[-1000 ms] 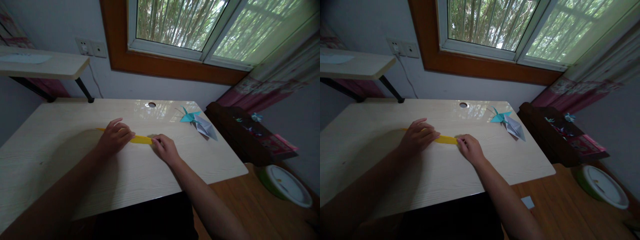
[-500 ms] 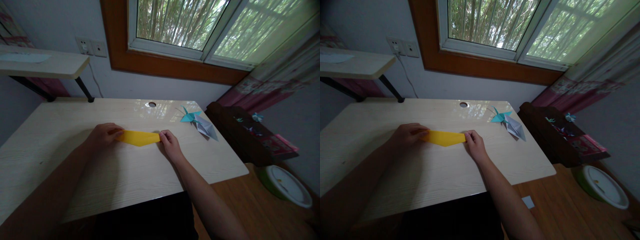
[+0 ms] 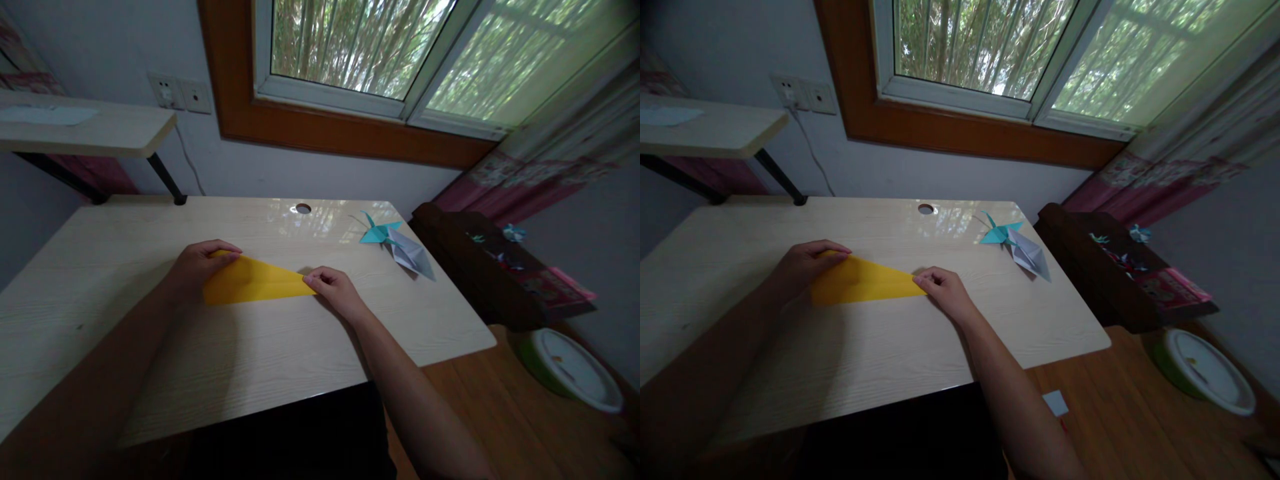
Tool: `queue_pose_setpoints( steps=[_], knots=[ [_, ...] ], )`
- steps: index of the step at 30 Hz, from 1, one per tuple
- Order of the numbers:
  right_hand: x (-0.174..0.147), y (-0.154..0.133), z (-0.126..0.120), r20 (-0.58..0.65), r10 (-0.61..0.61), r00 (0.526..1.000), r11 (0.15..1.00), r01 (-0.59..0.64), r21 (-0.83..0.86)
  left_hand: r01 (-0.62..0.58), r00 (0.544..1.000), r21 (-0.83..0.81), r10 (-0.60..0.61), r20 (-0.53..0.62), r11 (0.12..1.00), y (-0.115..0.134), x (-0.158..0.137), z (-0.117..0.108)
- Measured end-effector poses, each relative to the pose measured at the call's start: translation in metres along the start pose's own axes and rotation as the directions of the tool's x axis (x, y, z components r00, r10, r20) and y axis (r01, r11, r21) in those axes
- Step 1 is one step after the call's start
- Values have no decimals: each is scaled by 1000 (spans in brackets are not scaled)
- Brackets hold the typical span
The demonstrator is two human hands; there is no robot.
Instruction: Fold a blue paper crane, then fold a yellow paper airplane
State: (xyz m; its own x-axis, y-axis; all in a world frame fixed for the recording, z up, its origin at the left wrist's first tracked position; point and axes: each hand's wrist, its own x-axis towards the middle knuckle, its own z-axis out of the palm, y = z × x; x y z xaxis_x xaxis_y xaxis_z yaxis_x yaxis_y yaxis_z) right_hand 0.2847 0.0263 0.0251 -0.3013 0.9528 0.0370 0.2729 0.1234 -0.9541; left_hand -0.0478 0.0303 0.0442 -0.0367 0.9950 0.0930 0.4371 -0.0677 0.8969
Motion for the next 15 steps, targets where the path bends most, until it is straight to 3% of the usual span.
queue_pose_setpoints(
  steps=[3,6,11,13,15],
  knots=[
    [1,0,0,19,12,1000,1000,-11,-15,14,999,-45,-15,-29,999,-5,3,3],
    [4,2,-1,-27,24,999,998,-23,53,16,990,-158,-38,-134,987,-11,8,6],
    [9,8,-2,-73,135,988,958,-112,263,9,924,-406,-163,-347,914,-21,19,13],
    [10,8,1,-51,176,983,918,-145,369,22,917,-475,-207,-342,880,-21,20,17],
    [11,5,7,-10,220,975,863,-190,468,67,953,-487,-200,-228,871,-17,16,23]
  ],
)
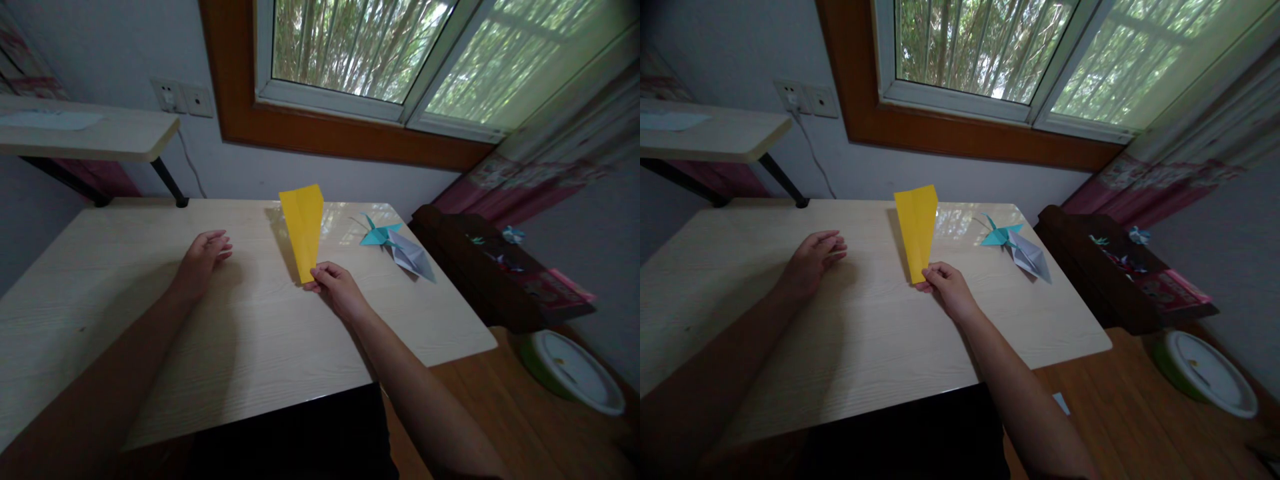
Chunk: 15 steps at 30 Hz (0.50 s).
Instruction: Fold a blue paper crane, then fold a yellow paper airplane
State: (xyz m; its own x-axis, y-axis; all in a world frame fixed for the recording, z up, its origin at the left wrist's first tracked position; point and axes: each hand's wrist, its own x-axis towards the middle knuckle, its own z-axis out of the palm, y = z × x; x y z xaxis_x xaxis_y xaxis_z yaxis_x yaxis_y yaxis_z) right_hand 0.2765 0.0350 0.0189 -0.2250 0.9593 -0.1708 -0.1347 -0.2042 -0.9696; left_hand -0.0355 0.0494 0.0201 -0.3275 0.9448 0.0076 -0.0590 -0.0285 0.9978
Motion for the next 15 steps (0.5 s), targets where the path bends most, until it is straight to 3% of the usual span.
queue_pose_setpoints(
  steps=[2,4,8,11,15],
  knots=[
    [0,0,10,33,55,998,994,-58,94,25,984,68,-37,173,997,1,-9,7],
    [0,-1,21,58,98,993,981,-107,160,1,939,203,-71,335,979,3,-19,14],
    [3,0,46,155,171,973,963,-198,183,-128,867,314,-48,497,941,8,-34,26],
    [7,4,64,207,209,956,955,-245,166,-175,863,347,-26,504,922,10,-37,29],
    [13,9,80,257,207,944,965,-240,103,-139,900,318,-15,436,938,9,-34,26]
  ],
)
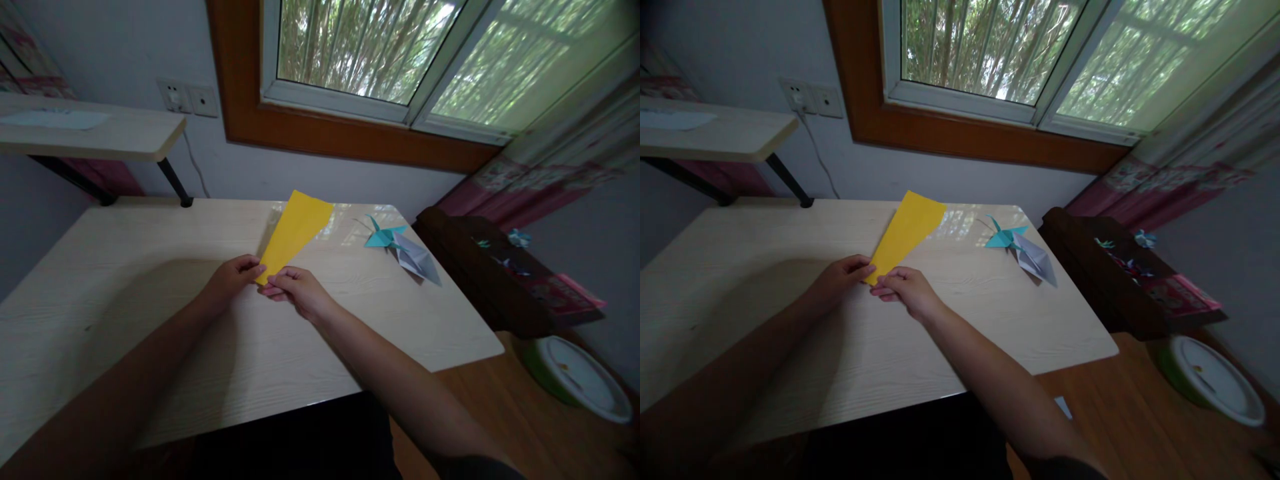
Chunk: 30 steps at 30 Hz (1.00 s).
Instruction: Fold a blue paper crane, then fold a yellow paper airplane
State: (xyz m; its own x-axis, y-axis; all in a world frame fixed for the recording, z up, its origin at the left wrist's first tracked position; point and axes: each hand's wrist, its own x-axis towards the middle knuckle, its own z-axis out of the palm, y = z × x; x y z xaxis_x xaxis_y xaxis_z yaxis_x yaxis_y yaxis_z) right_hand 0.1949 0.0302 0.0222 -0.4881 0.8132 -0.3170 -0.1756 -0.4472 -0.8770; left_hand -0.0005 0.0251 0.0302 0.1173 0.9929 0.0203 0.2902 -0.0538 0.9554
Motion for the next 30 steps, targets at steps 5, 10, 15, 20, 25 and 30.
queue_pose_setpoints(
  steps=[5,10,15,20,25,30],
  knots=[
    [13,0,2,98,-5,995,995,15,-98,59,995,-142,-69,-68,988,-5,2,-5],
    [22,4,-4,88,-118,989,977,131,-168,33,986,-207,-65,-151,978,-11,4,-11],
    [14,6,-9,4,-471,882,723,389,-571,-36,976,-162,0,-216,986,-14,6,-15],
    [1,-8,-18,287,-762,580,-47,392,-919,-43,983,2,43,-179,999,-13,4,-16],
    [-4,-18,-21,398,-727,560,-310,249,-918,-74,984,88,87,-157,993,-14,0,-16],
    [-4,-16,-26,377,-787,487,-338,170,-926,-154,981,153,169,-93,976,-15,-1,-15]
  ],
)
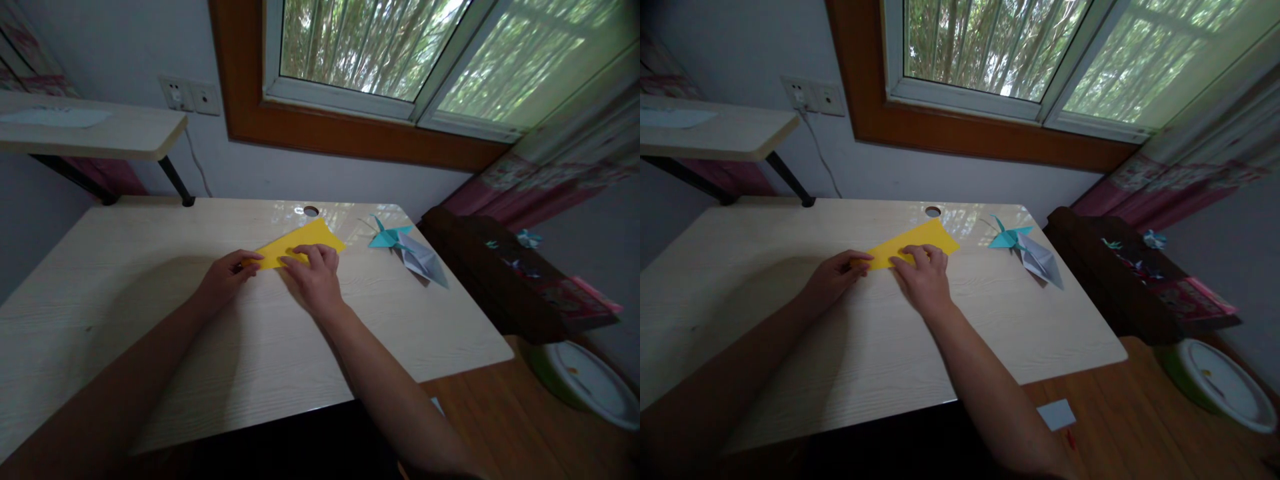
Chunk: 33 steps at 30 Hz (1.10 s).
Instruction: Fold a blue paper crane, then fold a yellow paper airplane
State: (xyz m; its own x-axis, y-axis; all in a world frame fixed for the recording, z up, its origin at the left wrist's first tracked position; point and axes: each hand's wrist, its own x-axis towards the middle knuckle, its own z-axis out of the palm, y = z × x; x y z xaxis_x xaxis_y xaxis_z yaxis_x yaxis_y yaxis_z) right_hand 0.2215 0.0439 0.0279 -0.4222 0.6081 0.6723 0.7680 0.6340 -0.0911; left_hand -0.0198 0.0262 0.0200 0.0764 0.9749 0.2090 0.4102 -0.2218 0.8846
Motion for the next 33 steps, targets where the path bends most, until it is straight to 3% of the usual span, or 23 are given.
queue_pose_setpoints(
  steps=[5,14,27,33],
  knots=[
    [0,4,1,-33,-47,998,999,46,-11,-93,995,45,92,44,995,-1,-1,0],
    [5,1,-4,30,-80,996,987,75,141,-120,991,9,120,60,993,3,-5,0],
    [3,1,-4,2,-151,989,980,149,135,-307,948,112,294,121,945,7,-6,2],
    [2,-1,-5,19,-154,988,980,150,132,-321,947,191,314,66,928,9,-6,4]
  ],
)
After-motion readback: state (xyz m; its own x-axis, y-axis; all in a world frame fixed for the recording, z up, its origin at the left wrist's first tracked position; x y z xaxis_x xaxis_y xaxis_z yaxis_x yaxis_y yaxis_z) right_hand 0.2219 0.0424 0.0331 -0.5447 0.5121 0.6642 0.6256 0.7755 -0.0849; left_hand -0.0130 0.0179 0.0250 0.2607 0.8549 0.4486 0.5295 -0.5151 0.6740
